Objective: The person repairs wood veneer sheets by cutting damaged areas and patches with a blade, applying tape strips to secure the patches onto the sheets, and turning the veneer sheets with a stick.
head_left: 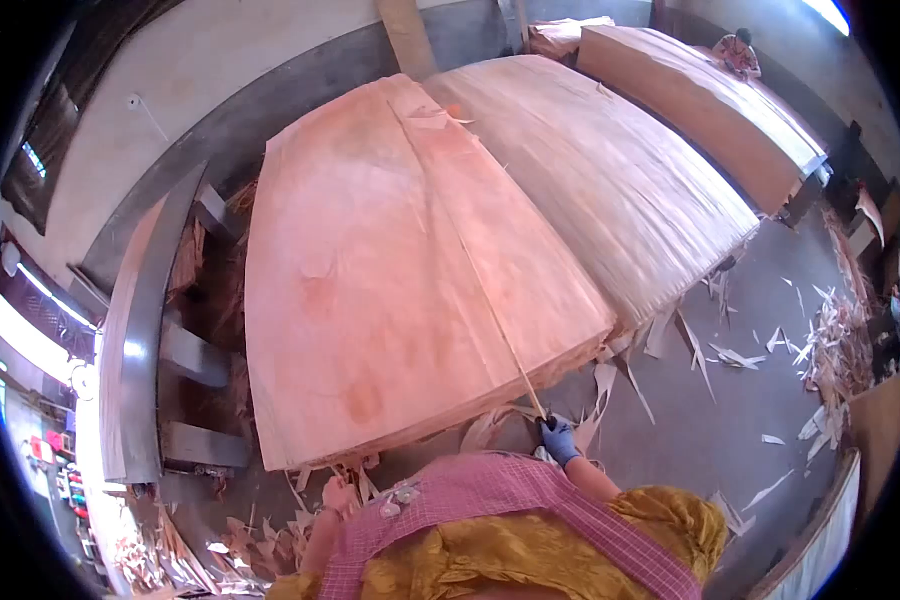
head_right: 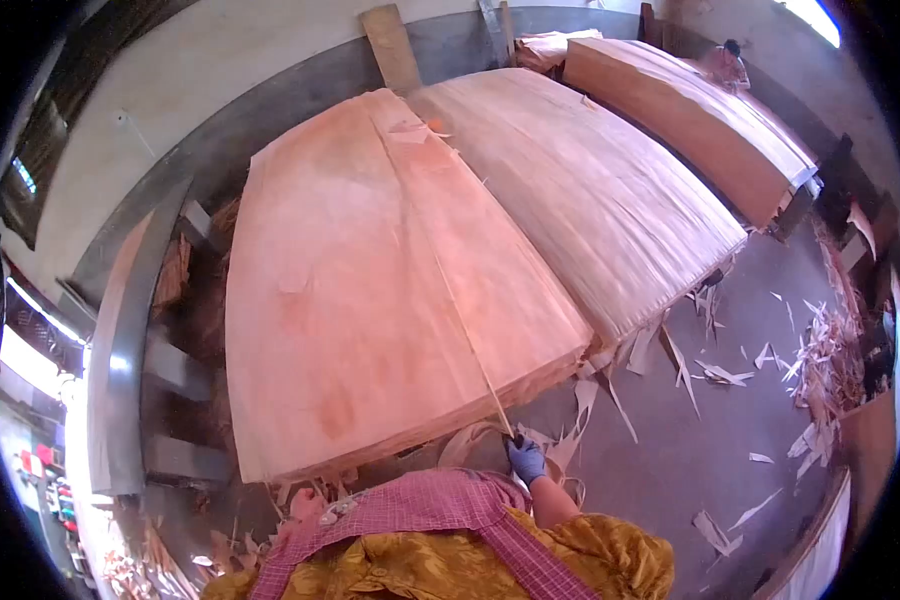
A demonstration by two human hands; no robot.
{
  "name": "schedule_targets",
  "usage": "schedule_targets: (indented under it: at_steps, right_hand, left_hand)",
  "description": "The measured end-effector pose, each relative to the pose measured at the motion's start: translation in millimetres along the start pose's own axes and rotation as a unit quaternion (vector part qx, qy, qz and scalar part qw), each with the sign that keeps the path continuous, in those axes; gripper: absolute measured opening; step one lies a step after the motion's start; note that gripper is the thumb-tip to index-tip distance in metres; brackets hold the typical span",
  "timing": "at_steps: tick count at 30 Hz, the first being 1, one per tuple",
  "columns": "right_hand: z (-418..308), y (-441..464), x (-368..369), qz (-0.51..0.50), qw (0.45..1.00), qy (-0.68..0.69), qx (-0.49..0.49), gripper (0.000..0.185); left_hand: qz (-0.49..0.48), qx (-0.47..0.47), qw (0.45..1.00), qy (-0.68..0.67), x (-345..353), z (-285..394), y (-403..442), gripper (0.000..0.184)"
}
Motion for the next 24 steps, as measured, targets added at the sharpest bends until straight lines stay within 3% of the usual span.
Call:
schedule_targets:
  at_steps: [2,4,7,8,10,13,14,18,22,24]
  right_hand:
    - [21,11,-21,-0.001,1.0,-0.008,0.026,0.031]
    - [41,23,-38,-0.007,0.998,0.013,0.066,0.033]
    - [47,39,-82,0.027,0.998,0.047,0.025,0.036]
    - [52,43,-95,-0.01,0.998,0.026,0.051,0.037]
    - [62,59,-122,0.009,0.999,0.009,0.052,0.037]
    - [81,79,-153,0.053,0.998,0.021,-0.004,0.036]
    - [98,86,-154,0.01,0.999,0.012,0.034,0.035]
    - [73,39,-226,0.008,0.998,-0.056,0.04,0.036]
    - [127,-63,-262,0.045,0.993,-0.103,0.035,0.035]
    - [152,-128,-281,0.046,0.989,-0.124,0.067,0.034]
  left_hand:
    - [0.032,-0.01,0.999,-0.03,3,20,-8,0.041]
    - [-0.041,0.03,0.997,0.058,20,57,-10,0.042]
    - [-0.079,0.059,0.99,0.095,40,97,-14,0.048]
    - [-0.091,0.078,0.988,0.093,54,104,-8,0.049]
    - [-0.135,0.088,0.984,0.082,72,131,-18,0.05]
    - [-0.102,0.134,0.982,0.081,84,186,-37,0.049]
    - [-0.116,0.132,0.981,0.085,87,203,-44,0.049]
    - [-0.121,0.137,0.978,0.102,92,232,-67,0.05]
    - [-0.119,0.154,0.97,0.144,109,211,-60,0.054]
    - [-0.167,0.068,0.978,0.103,128,175,-54,0.054]
Point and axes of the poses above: each hand's wrist, its own y-axis towards the middle knuckle, its own x-axis out of the palm, z = x × y, the point moved 8 cm from there along y, towards the middle knuckle, and after that the axes turned 4 degrees about x, right-handed, at the moved point
